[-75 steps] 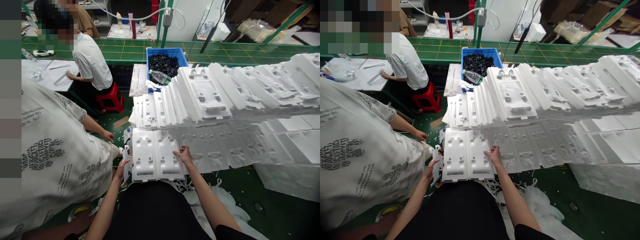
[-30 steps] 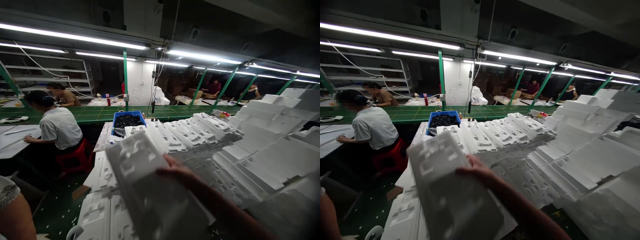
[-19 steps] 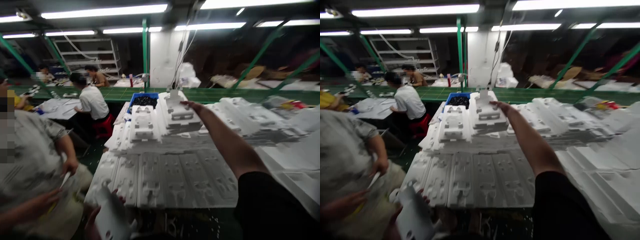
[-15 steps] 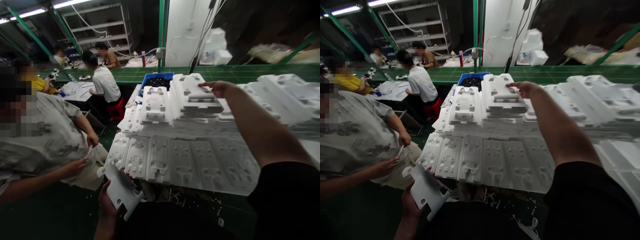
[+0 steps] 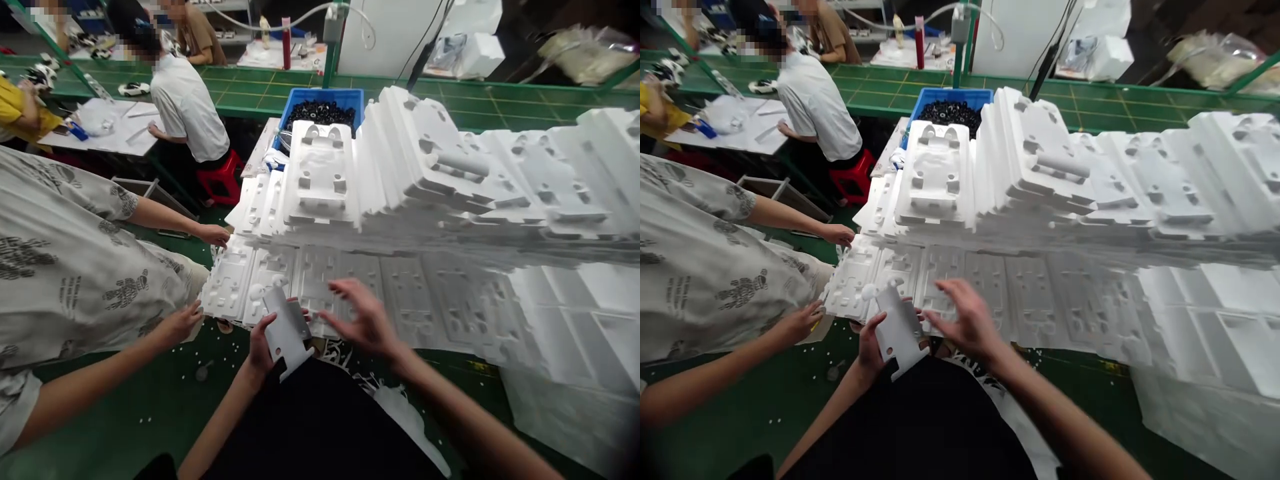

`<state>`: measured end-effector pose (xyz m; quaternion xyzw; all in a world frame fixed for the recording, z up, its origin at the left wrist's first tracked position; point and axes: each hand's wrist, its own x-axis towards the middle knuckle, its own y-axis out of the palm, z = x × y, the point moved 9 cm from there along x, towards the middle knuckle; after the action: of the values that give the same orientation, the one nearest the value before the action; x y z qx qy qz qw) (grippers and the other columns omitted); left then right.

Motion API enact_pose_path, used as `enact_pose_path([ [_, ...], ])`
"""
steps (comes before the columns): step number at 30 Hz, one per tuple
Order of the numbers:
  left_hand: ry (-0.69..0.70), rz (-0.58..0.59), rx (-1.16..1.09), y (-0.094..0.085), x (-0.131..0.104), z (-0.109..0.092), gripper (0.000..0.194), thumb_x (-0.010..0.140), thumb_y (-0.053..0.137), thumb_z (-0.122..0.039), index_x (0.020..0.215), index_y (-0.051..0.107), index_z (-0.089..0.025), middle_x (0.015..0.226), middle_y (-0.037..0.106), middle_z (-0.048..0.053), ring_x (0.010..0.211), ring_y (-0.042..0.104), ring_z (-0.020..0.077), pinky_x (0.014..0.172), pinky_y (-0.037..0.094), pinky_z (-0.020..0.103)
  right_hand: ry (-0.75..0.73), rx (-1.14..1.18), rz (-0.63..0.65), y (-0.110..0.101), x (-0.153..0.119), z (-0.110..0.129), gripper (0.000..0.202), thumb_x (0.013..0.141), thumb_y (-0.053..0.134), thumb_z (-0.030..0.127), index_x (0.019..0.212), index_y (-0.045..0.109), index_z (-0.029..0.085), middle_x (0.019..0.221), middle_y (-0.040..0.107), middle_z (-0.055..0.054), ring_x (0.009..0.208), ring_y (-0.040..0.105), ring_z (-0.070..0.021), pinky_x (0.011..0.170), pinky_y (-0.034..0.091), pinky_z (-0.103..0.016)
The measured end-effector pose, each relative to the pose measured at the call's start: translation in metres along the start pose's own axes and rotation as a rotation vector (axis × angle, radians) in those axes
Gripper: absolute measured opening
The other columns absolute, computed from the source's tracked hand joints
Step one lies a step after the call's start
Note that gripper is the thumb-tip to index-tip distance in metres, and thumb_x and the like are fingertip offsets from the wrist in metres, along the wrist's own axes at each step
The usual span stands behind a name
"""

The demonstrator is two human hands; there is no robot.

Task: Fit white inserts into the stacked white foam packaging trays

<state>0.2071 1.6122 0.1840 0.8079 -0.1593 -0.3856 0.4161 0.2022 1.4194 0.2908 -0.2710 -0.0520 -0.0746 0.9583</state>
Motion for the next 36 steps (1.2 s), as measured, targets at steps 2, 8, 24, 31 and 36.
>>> enact_pose_path([
  [2, -0.054, -0.008, 0.01, 0.0, 0.015, 0.008, 0.05, 0.086, 0.06, -0.037, 0.131, 0.066, -0.017, 0.114, 0.078, 0.015, 0.109, 0.071, 0.0367, 0.088, 0.058, 0.045, 0.239, 0.179, 0.05, 0.07, -0.026, -0.038, 0.054, 0.071, 0.085, 0.044, 0.118, 0.069, 0.023, 0.106, 0.071, -0.01, 0.083, 0.07, -0.0245, 0.065, 0.064, -0.04],
  [8, -0.181, -0.067, 0.119, -0.014, 0.042, 0.024, 0.039, 0.092, 0.054, -0.035, 0.124, 0.072, -0.021, 0.082, 0.08, 0.008, 0.059, 0.07, 0.0227, 0.057, 0.053, 0.033, 0.584, 0.483, -0.05, 0.115, -0.044, -0.112, 0.05, 0.069, 0.082, 0.043, 0.112, 0.068, 0.021, 0.099, 0.07, -0.005, 0.079, 0.064, -0.0169, 0.071, 0.058, -0.033],
  [24, -0.116, -0.187, 0.084, -0.033, 0.049, 0.017, 0.033, 0.09, 0.057, -0.031, 0.115, 0.074, -0.019, 0.092, 0.081, 0.008, 0.1, 0.075, 0.0312, 0.092, 0.058, 0.045, 0.461, 0.358, -0.078, 0.097, -0.032, -0.107, 0.03, 0.077, 0.075, 0.042, 0.1, 0.074, 0.022, 0.096, 0.072, -0.006, 0.076, 0.067, -0.0187, 0.07, 0.056, -0.034],
  [31, -0.09, -0.088, 0.041, -0.025, 0.044, 0.013, 0.037, 0.092, 0.053, -0.029, 0.123, 0.071, -0.022, 0.107, 0.08, 0.008, 0.117, 0.07, 0.0348, 0.091, 0.06, 0.048, 0.584, 0.453, -0.056, 0.117, -0.047, -0.122, 0.026, 0.074, 0.076, 0.042, 0.09, 0.076, 0.021, 0.073, 0.07, -0.002, 0.07, 0.063, -0.0191, 0.071, 0.055, -0.036],
  [36, -0.082, -0.107, 0.05, -0.034, 0.043, 0.008, 0.035, 0.092, 0.054, -0.03, 0.121, 0.072, -0.019, 0.107, 0.081, 0.009, 0.12, 0.069, 0.0345, 0.09, 0.061, 0.045, 0.487, 0.366, -0.105, 0.111, -0.042, -0.11, 0.023, 0.08, 0.07, 0.043, 0.088, 0.078, 0.023, 0.093, 0.076, -0.006, 0.084, 0.068, -0.0225, 0.083, 0.055, -0.039],
])
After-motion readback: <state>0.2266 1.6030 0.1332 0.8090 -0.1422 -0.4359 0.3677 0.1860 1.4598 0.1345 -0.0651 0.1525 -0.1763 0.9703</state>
